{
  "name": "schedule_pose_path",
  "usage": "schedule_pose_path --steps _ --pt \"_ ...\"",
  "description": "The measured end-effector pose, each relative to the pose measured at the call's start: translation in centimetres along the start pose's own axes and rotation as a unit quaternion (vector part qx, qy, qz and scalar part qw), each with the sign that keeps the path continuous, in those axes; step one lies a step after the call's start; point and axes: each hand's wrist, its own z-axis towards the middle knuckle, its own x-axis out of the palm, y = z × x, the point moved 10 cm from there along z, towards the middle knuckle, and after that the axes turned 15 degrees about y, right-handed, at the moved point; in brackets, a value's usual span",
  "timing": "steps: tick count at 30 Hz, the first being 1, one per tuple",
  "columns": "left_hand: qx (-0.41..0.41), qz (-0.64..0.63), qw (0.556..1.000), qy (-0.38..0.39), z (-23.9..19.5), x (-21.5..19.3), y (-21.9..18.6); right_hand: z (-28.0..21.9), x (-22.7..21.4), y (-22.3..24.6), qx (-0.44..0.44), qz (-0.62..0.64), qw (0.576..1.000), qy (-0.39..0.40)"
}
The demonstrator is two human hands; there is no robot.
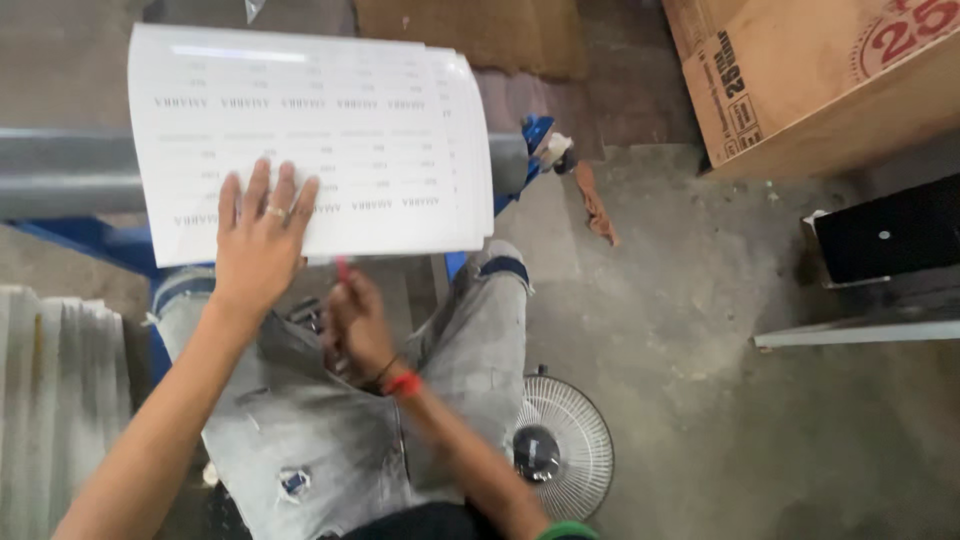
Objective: The person peels the protective layer from large adhesive-backed printed sheets and aligns them onto a stack of green and white paper sheets, using a red-handled squeegee to smooth out the surface.
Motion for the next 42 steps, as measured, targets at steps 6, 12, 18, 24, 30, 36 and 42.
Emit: schedule_pose_path --steps 6,12,18,24,30,36,42 --pt "-0.021 0.009 1.0 -0.011 1.4 1.1 0.9 -1.0 -8.9 15.5 0.073 -0.63 0.771 0.054" --pt "-0.03 0.005 1.0 0.007 2.2 -0.1 1.1 -1.8 -12.0 21.7 -0.011 -0.769 0.631 0.101" --pt "-0.031 -0.01 0.999 0.019 4.7 1.1 3.0 -0.6 -13.6 23.1 -0.068 -0.797 0.591 0.104" --pt "-0.016 -0.034 0.999 0.023 10.0 1.3 6.0 1.2 -12.9 25.2 -0.18 -0.79 0.584 0.056" --pt "-0.024 -0.001 0.999 0.039 9.8 1.7 4.3 0.5 -15.3 21.9 -0.1 -0.77 0.625 0.076" --pt "-0.038 -0.001 0.999 -0.035 7.2 2.7 2.8 -1.1 -15.1 21.4 -0.135 -0.708 0.689 0.074" --pt "-0.035 0.021 0.998 -0.039 8.5 1.8 3.0 -4.7 -10.7 21.7 -0.179 -0.765 0.592 0.181"
